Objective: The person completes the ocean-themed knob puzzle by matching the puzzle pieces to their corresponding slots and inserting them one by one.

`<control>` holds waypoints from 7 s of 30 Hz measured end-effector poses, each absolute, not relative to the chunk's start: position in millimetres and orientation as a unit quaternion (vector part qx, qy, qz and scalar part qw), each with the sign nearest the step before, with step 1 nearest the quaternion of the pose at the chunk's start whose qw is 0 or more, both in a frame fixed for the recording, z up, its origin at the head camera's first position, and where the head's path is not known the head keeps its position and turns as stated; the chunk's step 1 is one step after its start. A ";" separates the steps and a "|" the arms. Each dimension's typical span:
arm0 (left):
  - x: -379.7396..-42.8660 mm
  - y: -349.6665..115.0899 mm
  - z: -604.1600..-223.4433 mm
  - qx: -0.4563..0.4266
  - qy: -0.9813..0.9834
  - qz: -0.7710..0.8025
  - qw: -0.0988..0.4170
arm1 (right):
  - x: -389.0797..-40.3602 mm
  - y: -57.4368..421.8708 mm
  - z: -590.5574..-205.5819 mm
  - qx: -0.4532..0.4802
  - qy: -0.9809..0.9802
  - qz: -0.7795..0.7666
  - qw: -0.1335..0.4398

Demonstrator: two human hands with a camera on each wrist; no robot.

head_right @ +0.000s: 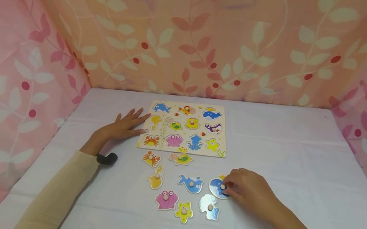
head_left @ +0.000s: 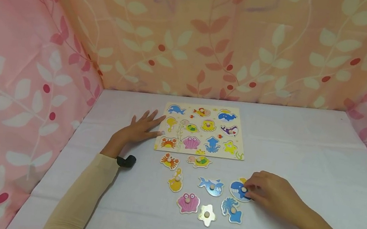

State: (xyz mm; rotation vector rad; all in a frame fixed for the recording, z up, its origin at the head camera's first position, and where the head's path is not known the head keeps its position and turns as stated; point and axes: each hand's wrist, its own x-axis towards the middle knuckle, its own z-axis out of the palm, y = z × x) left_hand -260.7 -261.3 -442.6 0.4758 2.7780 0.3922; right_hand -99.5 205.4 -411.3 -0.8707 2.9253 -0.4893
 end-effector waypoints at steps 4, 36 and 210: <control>-260.7 -262.6 -444.1 0.167 0.964 0.146 0.146 | -102.1 202.0 -412.5 -0.278 0.948 -0.151 0.029; -263.2 -267.2 -447.3 0.182 0.961 0.157 0.139 | -130.1 202.7 -383.3 -0.255 0.950 -0.177 0.031; -263.5 -262.9 -441.7 0.173 0.962 0.154 0.144 | -188.7 190.9 -379.8 -0.304 0.928 -0.207 -0.057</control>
